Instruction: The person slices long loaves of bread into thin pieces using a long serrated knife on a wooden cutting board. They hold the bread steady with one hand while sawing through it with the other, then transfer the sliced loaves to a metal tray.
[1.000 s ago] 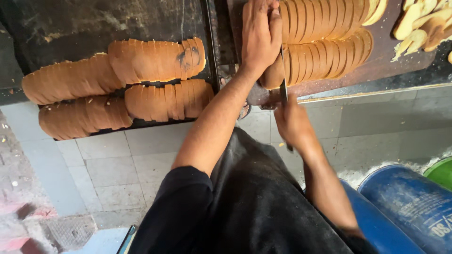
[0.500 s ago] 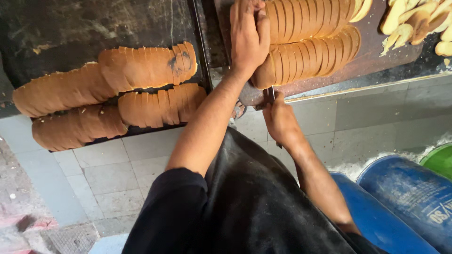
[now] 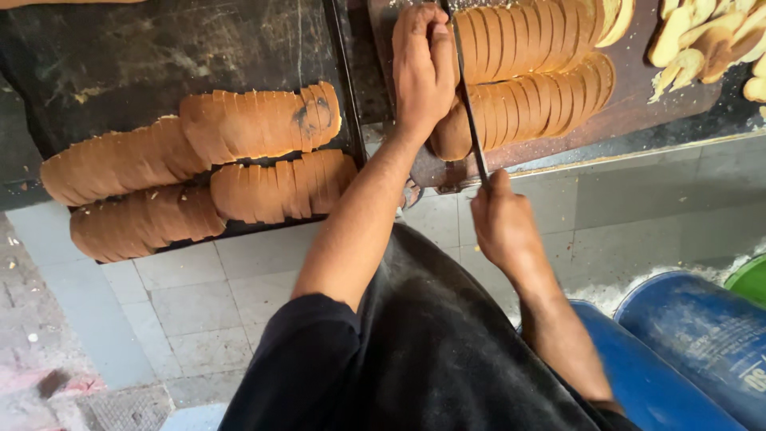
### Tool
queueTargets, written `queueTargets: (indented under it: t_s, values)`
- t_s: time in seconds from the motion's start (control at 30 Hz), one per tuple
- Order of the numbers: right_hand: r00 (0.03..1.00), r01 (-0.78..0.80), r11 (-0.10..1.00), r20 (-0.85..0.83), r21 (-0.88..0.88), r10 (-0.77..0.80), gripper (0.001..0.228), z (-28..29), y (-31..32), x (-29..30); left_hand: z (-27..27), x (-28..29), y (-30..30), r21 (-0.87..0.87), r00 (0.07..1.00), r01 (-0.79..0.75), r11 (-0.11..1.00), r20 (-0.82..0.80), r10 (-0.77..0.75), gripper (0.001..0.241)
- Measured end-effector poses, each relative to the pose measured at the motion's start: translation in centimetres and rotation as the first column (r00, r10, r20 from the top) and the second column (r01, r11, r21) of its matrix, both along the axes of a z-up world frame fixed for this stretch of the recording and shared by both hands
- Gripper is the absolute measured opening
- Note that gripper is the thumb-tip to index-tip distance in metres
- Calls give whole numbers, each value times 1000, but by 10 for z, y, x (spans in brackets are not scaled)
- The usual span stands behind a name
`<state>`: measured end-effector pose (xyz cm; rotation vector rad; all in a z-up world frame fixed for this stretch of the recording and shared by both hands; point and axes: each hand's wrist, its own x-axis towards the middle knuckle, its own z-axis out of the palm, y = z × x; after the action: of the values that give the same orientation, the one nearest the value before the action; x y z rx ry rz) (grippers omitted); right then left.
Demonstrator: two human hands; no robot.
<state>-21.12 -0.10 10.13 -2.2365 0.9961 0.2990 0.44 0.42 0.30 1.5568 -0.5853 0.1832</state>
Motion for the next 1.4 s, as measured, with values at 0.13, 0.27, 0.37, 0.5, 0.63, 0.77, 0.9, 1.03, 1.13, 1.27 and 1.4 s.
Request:
queueTargets:
  t_s: [0.13, 0.27, 0.37, 0.5, 0.63, 0.77, 0.9, 1.03, 1.13, 1.27, 1.4]
  values:
    - [998, 37, 999, 42, -23, -36, 22, 28, 8, 16, -11, -1, 1, -105, 996, 43, 994, -71, -50, 30]
    - [996, 1, 1000, 84, -7, 0, 21, 20, 11, 27, -20, -1, 0, -79, 999, 19, 997, -33, -22, 46]
    - [996, -6, 1000, 84, 9, 5, 22, 9, 7, 28, -24, -1, -2, -82, 997, 60, 995, -41, -64, 40]
    - [1000, -26, 997, -4, 73, 26, 27, 5, 11, 2, -26, 1, -4, -57, 999, 40, 998, -31, -42, 42]
    - [999, -12, 996, -38, 88, 15, 25, 6, 19, -16, -19, -2, -2, -4, 1000, 9, 1000, -16, -9, 37]
    - [996, -72, 995, 62, 74, 68, 26, -16, -6, 25, -9, -3, -1, -60, 1000, 7, 998, -24, -9, 39]
    - [994, -53, 994, -89, 91, 61, 28, 1, 2, -3, -4, -1, 0, 5, 1000, -7, 1000, 8, 7, 36]
    - [998, -50, 994, -24, 101, 53, 27, -4, 20, -36, -4, -2, 1, 10, 1000, -7, 1000, 14, 7, 37]
    - [990, -113, 991, 89, 66, 107, 29, -33, 4, -6, -4, -2, -1, -11, 999, 19, 1000, -29, -19, 33]
    - [996, -86, 995, 31, 59, 84, 26, -16, 3, -5, -1, 0, 2, -15, 998, 0, 1000, 69, 1, 31]
    - [976, 101, 980, -207, 172, -64, 24, 12, 29, -47, -4, -1, 1, 15, 1000, -9, 1000, 19, 9, 30]
